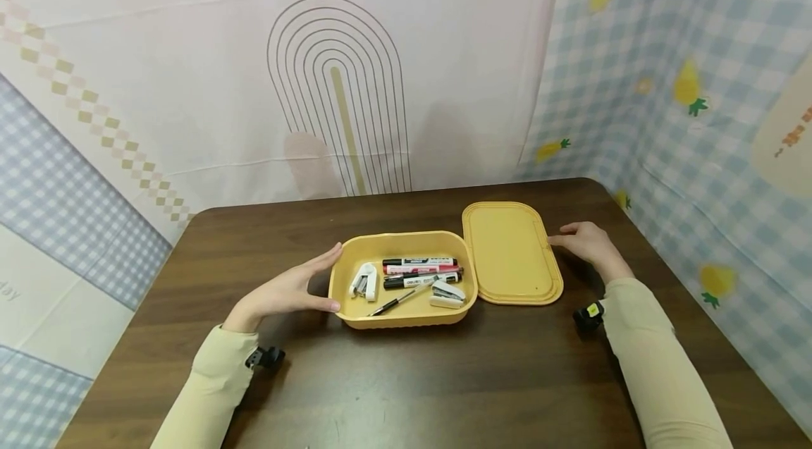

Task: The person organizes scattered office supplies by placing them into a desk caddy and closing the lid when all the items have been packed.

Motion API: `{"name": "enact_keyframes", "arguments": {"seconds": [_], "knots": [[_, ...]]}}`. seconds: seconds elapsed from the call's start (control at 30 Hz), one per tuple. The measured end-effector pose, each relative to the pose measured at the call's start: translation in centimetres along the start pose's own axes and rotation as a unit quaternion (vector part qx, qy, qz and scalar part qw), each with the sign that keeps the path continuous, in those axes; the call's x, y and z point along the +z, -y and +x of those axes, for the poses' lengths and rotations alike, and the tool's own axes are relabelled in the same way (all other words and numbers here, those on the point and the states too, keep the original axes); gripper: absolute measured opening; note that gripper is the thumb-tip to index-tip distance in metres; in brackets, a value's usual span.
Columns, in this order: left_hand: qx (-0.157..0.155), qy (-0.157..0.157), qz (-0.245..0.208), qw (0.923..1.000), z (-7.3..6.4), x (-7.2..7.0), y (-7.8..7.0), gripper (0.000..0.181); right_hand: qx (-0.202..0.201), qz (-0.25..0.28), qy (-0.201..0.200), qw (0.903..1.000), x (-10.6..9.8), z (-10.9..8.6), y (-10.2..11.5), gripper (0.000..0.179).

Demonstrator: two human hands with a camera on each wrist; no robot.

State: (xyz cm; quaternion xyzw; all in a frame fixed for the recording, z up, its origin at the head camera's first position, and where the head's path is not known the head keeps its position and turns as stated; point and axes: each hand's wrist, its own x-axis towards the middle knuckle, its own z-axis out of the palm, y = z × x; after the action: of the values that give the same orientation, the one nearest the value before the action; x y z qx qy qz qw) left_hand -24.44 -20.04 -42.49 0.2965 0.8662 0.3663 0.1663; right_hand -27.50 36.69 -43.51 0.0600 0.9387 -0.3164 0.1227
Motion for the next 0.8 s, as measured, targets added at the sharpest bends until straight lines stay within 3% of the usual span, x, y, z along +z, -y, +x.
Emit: {"name": "enact_keyframes", "arguments": {"seconds": [0.3,0.8], "knots": [[0.002,0.001,0.003,1.0,0.0,0.0,0.1,0.108,-0.008,0.043,0.032,0.9985,0.3,0.7,0.2,0.08],[-0.002,-0.007,-0.007,1.0,0.0,0.2,0.2,0.106,-0.017,0.062,0.051,0.9966,1.1,1.7,1.4,0.064]]}}
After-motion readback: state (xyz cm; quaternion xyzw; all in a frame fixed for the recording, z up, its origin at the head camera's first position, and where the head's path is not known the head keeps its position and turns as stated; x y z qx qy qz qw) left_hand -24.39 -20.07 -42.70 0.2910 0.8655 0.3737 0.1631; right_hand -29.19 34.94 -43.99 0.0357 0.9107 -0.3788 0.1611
